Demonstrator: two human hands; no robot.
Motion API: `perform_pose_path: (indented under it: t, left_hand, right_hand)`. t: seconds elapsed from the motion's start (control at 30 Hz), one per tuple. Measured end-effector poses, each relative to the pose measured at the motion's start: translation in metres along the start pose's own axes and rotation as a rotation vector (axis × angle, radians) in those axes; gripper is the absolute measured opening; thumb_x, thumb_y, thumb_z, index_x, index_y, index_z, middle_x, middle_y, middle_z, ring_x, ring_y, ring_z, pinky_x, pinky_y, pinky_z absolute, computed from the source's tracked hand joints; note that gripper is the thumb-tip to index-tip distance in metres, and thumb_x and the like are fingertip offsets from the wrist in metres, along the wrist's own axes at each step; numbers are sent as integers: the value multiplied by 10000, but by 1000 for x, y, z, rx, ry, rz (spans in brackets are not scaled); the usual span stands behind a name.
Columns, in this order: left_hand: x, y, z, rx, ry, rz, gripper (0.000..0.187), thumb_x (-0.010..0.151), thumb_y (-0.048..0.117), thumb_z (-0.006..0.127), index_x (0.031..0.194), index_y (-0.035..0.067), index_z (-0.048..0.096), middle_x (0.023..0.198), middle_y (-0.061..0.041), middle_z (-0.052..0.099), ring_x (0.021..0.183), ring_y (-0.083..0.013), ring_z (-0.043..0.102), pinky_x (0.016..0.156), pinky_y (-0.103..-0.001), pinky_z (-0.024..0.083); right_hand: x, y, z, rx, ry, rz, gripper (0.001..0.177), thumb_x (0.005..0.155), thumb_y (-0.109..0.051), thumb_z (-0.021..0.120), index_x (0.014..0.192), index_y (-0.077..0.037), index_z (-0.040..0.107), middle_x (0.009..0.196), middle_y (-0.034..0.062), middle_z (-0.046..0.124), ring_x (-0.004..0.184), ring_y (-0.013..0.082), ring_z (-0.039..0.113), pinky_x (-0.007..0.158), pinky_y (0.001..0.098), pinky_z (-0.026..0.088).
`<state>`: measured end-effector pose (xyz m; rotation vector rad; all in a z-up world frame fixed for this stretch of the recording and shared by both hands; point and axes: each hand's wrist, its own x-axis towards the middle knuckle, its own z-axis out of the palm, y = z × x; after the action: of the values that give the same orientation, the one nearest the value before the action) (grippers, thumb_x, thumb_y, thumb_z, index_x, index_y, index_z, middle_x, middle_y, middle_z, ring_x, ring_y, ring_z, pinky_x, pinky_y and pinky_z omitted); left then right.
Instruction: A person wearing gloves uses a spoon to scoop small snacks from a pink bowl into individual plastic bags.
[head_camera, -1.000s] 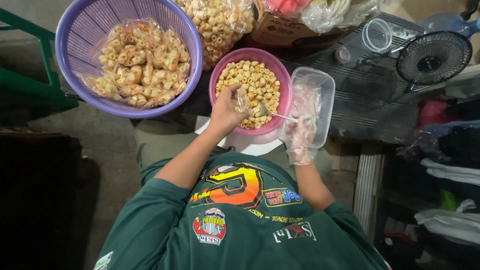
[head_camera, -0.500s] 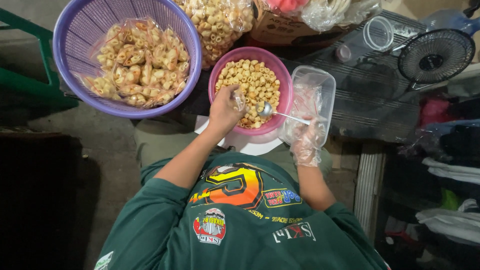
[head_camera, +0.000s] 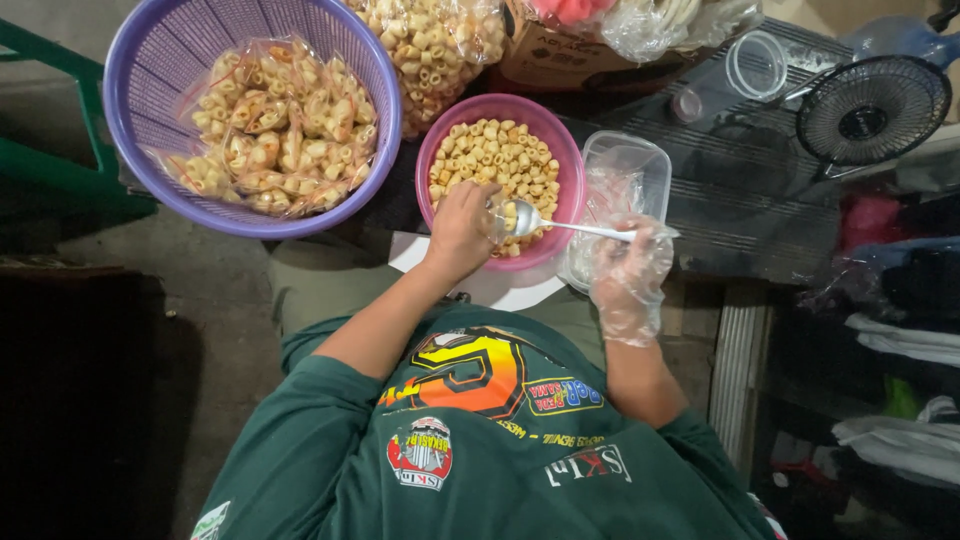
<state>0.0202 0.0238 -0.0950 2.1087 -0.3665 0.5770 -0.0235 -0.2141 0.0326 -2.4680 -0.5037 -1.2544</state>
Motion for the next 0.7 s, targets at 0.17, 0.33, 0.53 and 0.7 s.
perform_pose_path:
  t: [0.17,0.33,0.53,0.7]
  left_hand:
    - [3,17,-7,-5,-41,15,675,682,294,911,1271,122,628,946,-61,560,910,-282,620,835,-375,494]
    - [7,26,-17,-46,-176,-135,820,570,326,961,1276,109,607,1029,-93,609,1020,-315,650,899,-424,513]
    - [20,31,-29,-166,-367,-523,625,643,337,920,1196,210,659,1052,-62,706,1082,-298,694,946,-427,540]
    - [18,24,-27,-201,-320,-497,636,671,326,903,1231,199,631,1091,-75,708,1102,-313,683,966,-446,523]
  right_hand:
    - [12,-32,5,476,-75,278,111,877,8,615,969,-47,645,899,113,673,767,235,653,622,283,522]
    - [13,-57,10,750,-98,192,108,910,62,678,1013,55,648,895,152,708,712,198,669,604,271,525]
    - [22,-63,-1,1168,-264,251,188,869,152,726,1056,152,715,794,147,610,530,153,572,506,274,501]
    - [34,-61,-19,1021,-383,201,194,871,72,749,1059,78,795,807,70,497,581,135,448,554,253,461]
